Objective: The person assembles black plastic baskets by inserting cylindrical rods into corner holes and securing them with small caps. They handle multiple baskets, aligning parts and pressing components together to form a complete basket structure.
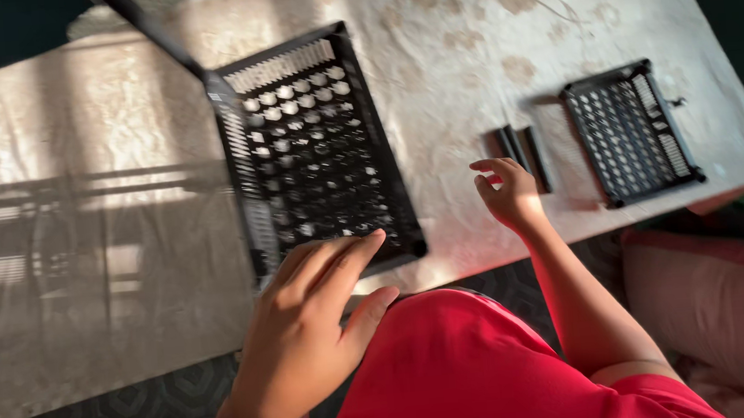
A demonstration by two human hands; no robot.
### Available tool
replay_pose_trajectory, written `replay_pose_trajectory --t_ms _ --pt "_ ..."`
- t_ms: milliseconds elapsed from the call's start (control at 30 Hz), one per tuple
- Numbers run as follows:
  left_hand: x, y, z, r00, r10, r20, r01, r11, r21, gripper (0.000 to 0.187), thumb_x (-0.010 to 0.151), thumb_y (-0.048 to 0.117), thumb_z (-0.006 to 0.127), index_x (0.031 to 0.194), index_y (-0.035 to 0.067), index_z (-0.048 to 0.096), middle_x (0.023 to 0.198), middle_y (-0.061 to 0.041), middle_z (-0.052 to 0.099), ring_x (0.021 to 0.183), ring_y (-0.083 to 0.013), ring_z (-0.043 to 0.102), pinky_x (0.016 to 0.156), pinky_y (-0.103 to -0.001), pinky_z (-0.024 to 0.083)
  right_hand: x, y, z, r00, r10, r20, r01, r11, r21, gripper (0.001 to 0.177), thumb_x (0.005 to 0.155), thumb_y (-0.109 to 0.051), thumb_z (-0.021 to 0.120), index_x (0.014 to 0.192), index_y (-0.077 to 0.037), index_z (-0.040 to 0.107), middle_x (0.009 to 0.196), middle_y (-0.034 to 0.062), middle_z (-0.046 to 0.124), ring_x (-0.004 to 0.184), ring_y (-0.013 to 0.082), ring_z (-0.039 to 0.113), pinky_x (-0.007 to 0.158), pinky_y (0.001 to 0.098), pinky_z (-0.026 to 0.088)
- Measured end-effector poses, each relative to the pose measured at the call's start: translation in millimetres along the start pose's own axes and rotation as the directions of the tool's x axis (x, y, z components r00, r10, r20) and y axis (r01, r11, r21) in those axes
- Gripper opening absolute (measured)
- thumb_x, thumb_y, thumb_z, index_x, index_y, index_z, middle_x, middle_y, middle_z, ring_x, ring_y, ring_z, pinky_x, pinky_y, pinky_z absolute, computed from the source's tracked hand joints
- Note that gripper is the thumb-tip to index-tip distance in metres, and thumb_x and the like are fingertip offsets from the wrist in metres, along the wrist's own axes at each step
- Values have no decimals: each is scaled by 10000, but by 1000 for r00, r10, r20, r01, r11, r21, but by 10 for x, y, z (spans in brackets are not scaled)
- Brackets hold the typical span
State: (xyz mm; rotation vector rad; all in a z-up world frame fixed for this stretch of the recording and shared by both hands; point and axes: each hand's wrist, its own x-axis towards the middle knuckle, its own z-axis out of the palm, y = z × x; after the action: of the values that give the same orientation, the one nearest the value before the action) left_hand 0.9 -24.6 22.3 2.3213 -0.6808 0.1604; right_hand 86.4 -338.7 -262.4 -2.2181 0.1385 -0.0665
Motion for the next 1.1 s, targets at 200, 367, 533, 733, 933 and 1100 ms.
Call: replay_pose_trajectory --t_ms 200,367,533,733,933,1100 --pt "144 459 333 975 221 12 -219 973 -72 442 904 144 791 1290 -9 640 1157 -118 694 1099 -274 670 957 -364 563 -161 608 -94 992 -17 -128 -23 953 -303 268 882 -176 696 1139 -114 743 1094 152 684 946 367 675 787 465 558" --pt "304 712 737 941 338 26 -331 933 -143 419 904 140 800 1264 -14 648 1141 -127 672 1051 -283 650 914 -378 553 -116 859 17 999 20 -32 -36 799 -600 224 985 -255 628 1166 -129 670 1104 135 663 956 367 681 744 516 565" --pt "371 806 1109 959 261 111 -248 961 -118 402 858 188 805 1208 28 689 1048 -72 683 993 -262 677 851 -382 556 -36 963 93 998 -47 44 64 817 -573 244 894 -273 649 1103 -148 648 1096 123 656 960 377 680 711 539 562" --pt "318 758 1295 983 173 56 -169 983 -75 374 859 193 793 1189 45 698 1058 -84 697 955 -262 688 817 -379 565 39 914 116 997 -1 81 25 955 -294 144 951 -191 675 1093 -184 697 1094 88 714 916 303 717 782 448 582" --pt "350 671 1078 997 74 -25 -76 991 -106 361 904 146 763 1230 28 662 1058 -109 696 909 -281 699 784 -378 573 136 -47 -106 989 -17 148 -78 790 608 475 917 -64 709 1344 -95 502 1075 148 690 804 163 682 648 296 539" --pt "455 490 721 993 7 -118 -21 993 -119 402 953 104 728 1328 8 620 1085 -138 697 929 -286 733 766 -372 599 184 -973 -467 941 -330 77 111 514 851 432 991 -15 686 1395 38 541 1232 145 701 1006 143 680 880 279 573"
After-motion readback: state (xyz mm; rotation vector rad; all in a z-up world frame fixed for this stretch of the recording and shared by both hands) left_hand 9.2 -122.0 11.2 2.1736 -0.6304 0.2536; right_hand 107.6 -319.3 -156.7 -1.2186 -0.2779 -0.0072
